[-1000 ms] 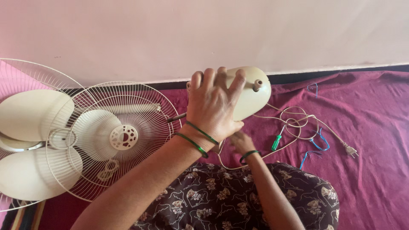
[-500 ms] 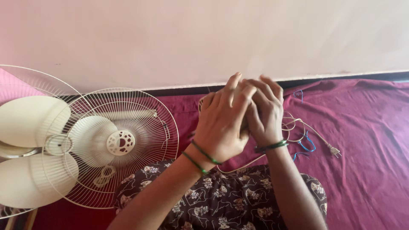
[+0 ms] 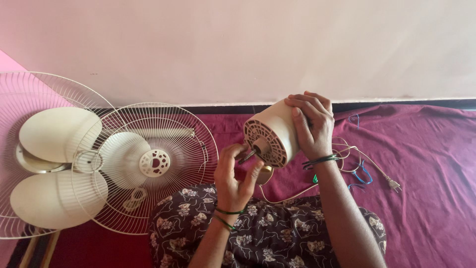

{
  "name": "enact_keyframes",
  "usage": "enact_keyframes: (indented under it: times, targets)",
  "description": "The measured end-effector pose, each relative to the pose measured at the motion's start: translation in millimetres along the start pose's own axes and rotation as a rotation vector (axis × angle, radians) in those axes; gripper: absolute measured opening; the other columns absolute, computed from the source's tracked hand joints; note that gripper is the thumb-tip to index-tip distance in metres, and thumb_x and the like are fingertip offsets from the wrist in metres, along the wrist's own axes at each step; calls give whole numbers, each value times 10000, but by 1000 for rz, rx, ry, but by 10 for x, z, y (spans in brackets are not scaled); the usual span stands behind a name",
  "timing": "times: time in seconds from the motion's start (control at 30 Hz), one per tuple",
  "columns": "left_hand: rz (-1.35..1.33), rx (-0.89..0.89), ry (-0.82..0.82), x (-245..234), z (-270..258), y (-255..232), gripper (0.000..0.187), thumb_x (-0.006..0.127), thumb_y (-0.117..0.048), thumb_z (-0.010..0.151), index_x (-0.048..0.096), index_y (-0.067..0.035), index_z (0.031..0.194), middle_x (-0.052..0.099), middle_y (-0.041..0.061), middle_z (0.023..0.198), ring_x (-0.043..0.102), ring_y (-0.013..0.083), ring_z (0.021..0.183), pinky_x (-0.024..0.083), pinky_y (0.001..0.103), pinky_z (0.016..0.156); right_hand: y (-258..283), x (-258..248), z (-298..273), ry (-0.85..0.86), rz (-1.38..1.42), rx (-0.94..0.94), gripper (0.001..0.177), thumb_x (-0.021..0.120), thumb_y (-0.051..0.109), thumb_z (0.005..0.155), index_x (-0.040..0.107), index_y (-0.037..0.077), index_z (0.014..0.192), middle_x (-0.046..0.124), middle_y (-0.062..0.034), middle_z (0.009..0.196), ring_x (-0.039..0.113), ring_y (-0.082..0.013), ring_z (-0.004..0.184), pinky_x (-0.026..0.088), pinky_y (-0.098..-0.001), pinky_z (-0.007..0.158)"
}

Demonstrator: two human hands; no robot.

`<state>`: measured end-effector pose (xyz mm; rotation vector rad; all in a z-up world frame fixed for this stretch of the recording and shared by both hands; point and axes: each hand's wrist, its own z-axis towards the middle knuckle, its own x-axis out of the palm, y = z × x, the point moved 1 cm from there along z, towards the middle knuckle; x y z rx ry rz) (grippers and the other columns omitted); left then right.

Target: The person uses a screwdriver to remove screws from the back cover of an electric fan motor housing, then detaches the motor housing from the fan cage. The person continues to unscrew and separate components of the fan motor assembly.

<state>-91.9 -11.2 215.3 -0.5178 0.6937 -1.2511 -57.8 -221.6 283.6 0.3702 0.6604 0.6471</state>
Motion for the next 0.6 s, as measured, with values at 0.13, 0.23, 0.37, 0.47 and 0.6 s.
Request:
enact_keyframes:
  times: [0.13, 0.23, 0.37, 0.47, 0.6]
  targets:
    - [-5, -22, -26, -71, -35, -97, 325, 768, -178, 933, 634, -13, 1179, 696, 131, 1150, 726, 246, 1050, 627, 348, 843, 51, 11, -8, 11, -3, 1, 262, 574, 223, 1016, 770, 109, 1147, 739, -56, 1238, 564, -336, 1307, 429, -482, 1132]
    - [38, -80, -54, -137, -4, -139, 295, 808, -164, 907, 661, -29, 1124, 708, 103, 1101, 749, 193, 955, 632, 298, 772, 106, 27, -10, 19, -4, 2, 251, 580, 220, 1012, 770, 114, 1137, 739, -47, 1232, 563, -332, 1306, 429, -483, 1127]
    - [29, -140, -5, -186, 45, -147, 320, 832, -196, 873, 674, -21, 1089, 722, 88, 1030, 748, 175, 900, 619, 287, 742, 155, 57, -7, 14, -6, -6, 244, 589, 211, 1004, 771, 115, 1134, 740, -39, 1226, 567, -325, 1303, 433, -479, 1119]
    - [-50, -198, 21, -152, 60, -138, 356, 845, -222, 841, 669, -17, 1073, 738, 77, 982, 748, 154, 890, 621, 288, 732, 172, 77, 3, 12, -7, -7, 233, 601, 213, 1000, 772, 117, 1126, 741, -37, 1222, 573, -319, 1294, 438, -474, 1117]
    - [-137, -319, 17, -94, 50, -98, 275, 833, -216, 868, 687, -24, 1000, 749, 61, 907, 727, 122, 814, 599, 275, 697, 164, 69, 11, 8, -1, -4, 239, 599, 214, 998, 772, 118, 1132, 740, -38, 1224, 575, -316, 1295, 439, -472, 1122]
